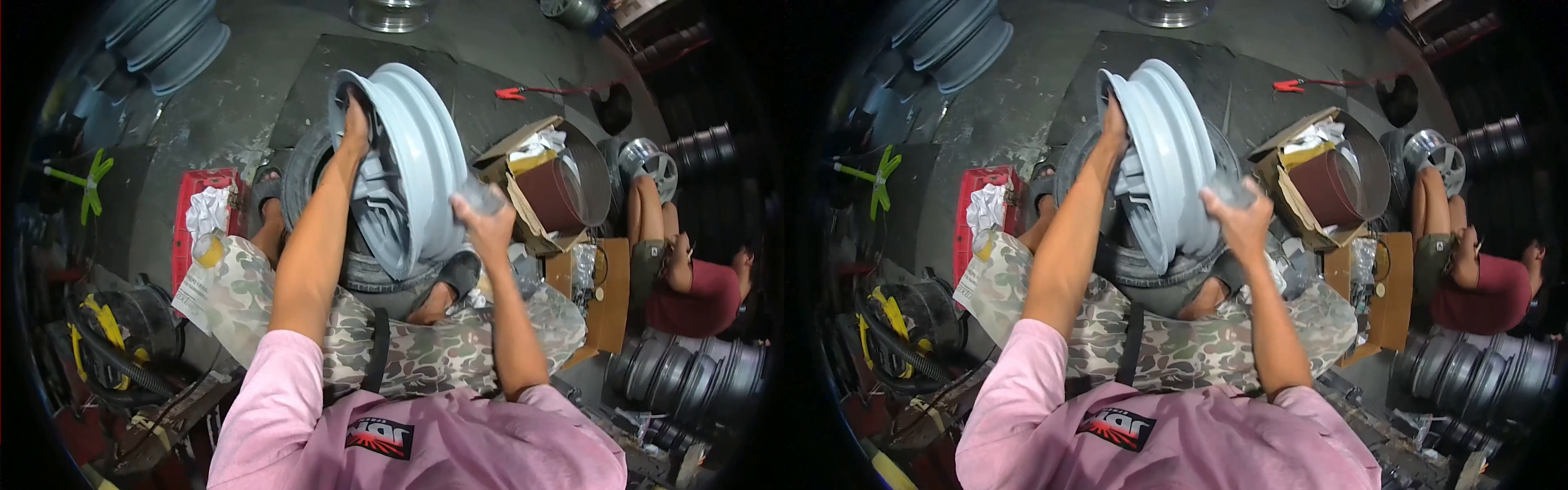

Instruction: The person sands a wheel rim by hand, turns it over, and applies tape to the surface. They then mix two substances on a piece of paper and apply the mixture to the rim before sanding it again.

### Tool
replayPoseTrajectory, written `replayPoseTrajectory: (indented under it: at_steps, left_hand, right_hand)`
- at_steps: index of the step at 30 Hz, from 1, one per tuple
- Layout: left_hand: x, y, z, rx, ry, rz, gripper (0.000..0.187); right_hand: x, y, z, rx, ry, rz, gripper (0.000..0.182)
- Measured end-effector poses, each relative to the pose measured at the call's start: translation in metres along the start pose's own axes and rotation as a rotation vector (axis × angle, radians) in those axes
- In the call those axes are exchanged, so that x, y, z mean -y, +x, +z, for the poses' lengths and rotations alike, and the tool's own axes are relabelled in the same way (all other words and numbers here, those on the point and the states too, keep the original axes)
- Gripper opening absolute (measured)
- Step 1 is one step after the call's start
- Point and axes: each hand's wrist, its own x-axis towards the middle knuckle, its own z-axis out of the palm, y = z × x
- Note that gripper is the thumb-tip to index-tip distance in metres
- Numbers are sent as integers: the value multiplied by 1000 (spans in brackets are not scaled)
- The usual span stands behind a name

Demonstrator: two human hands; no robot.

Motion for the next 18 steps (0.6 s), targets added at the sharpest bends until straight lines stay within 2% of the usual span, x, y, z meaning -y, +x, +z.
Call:
replayPoseTrajectory:
  at_steps: [1,2,4,5,7,8,10,12,13,16,18]
  left_hand:
    - [-10,-12,7,9,17,-13,77]
    - [-14,-21,13,16,31,-31,77]
    - [-11,-22,17,48,-38,48,72]
    - [-12,-25,21,17,-82,29,72]
    - [-13,-24,17,-16,-121,12,72]
    - [-11,-23,10,48,-77,-18,72]
    - [-9,-18,4,118,-26,-49,77]
    - [-10,-17,5,116,-104,-11,76]
    - [-11,-16,5,119,-104,-20,76]
    - [-9,-15,6,68,-95,-63,74]
    - [-28,-29,16,96,-144,-165,73]
  right_hand:
    - [1,31,0,59,-61,-105,39]
    - [29,58,3,190,28,-32,47]
    - [41,132,14,477,-109,-62,56]
    - [52,165,26,538,-217,-79,57]
    - [63,227,62,690,-228,50,59]
    - [59,256,85,657,-341,177,62]
    - [44,286,121,675,-253,231,66]
    - [43,291,138,755,-288,293,68]
    - [40,293,132,696,-369,303,68]
    - [56,244,73,645,-346,288,67]
    - [53,185,23,612,-393,119,64]
